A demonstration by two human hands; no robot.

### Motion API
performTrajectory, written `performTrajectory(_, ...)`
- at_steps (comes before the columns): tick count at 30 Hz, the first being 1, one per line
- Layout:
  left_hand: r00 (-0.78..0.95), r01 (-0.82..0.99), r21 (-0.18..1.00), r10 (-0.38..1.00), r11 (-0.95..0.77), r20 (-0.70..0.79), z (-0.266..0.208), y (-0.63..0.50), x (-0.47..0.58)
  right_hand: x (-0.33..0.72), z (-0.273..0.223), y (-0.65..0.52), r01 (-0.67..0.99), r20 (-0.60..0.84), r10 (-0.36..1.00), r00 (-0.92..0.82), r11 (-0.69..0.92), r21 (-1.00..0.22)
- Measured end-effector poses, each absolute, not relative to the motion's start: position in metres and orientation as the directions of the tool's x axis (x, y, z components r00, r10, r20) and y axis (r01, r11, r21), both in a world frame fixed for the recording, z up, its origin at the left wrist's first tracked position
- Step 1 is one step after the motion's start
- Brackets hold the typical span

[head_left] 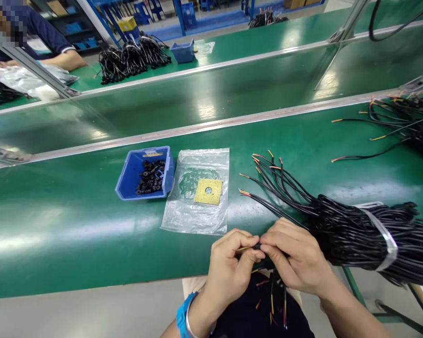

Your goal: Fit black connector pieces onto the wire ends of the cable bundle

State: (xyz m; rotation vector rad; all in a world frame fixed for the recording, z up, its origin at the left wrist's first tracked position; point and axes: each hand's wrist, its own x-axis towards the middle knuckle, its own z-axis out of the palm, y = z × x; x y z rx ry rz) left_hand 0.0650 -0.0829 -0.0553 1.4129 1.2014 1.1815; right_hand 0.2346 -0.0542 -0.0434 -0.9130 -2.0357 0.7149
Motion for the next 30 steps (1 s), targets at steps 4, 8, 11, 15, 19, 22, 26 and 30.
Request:
performTrajectory(4,0.091,0.061,0.997,0.995,-0.049,0.043,-0.0541,-0.0828,0.0640,0.2356,-0.0454,-0.0564,0.349,0.442,0.777,-0.448,0.607,-0.714)
performTrajectory(8,0.091,-0.053,0.996,0.993,0.077,-0.072,-0.0544,-0.0842,0.0638,0.2374,-0.0446,-0.0607,0.472,0.423,0.807,-0.412,0.586,-0.659)
performTrajectory(11,0.082,-0.041,0.997,0.994,0.071,-0.067,-0.0549,-0.0845,0.0639,0.2382,-0.0425,-0.0613,0.508,0.387,0.825,-0.412,0.561,-0.654)
performTrajectory(15,0.092,0.083,0.996,0.995,-0.031,0.023,-0.0543,-0.0840,0.0640,0.2379,-0.0413,-0.0590,0.470,0.381,0.814,-0.438,0.568,-0.676)
performTrajectory(19,0.110,0.100,0.992,0.991,-0.083,0.072,-0.0529,-0.0828,0.0657,0.2382,-0.0420,-0.0583,0.425,0.392,0.800,-0.454,0.581,-0.694)
performTrajectory(22,0.123,0.083,0.995,0.992,-0.053,0.042,-0.0522,-0.0815,0.0671,0.2391,-0.0424,-0.0585,0.400,0.401,0.794,-0.457,0.586,-0.705)
performTrajectory(26,0.122,0.069,0.998,0.992,-0.013,0.005,-0.0512,-0.0800,0.0679,0.2410,-0.0430,-0.0588,0.398,0.412,0.787,-0.460,0.597,-0.696)
performTrajectory(30,0.120,0.093,0.995,0.993,-0.020,0.009,-0.0492,-0.0796,0.0664,0.2441,-0.0428,-0.0602,0.407,0.397,0.779,-0.485,0.603,-0.686)
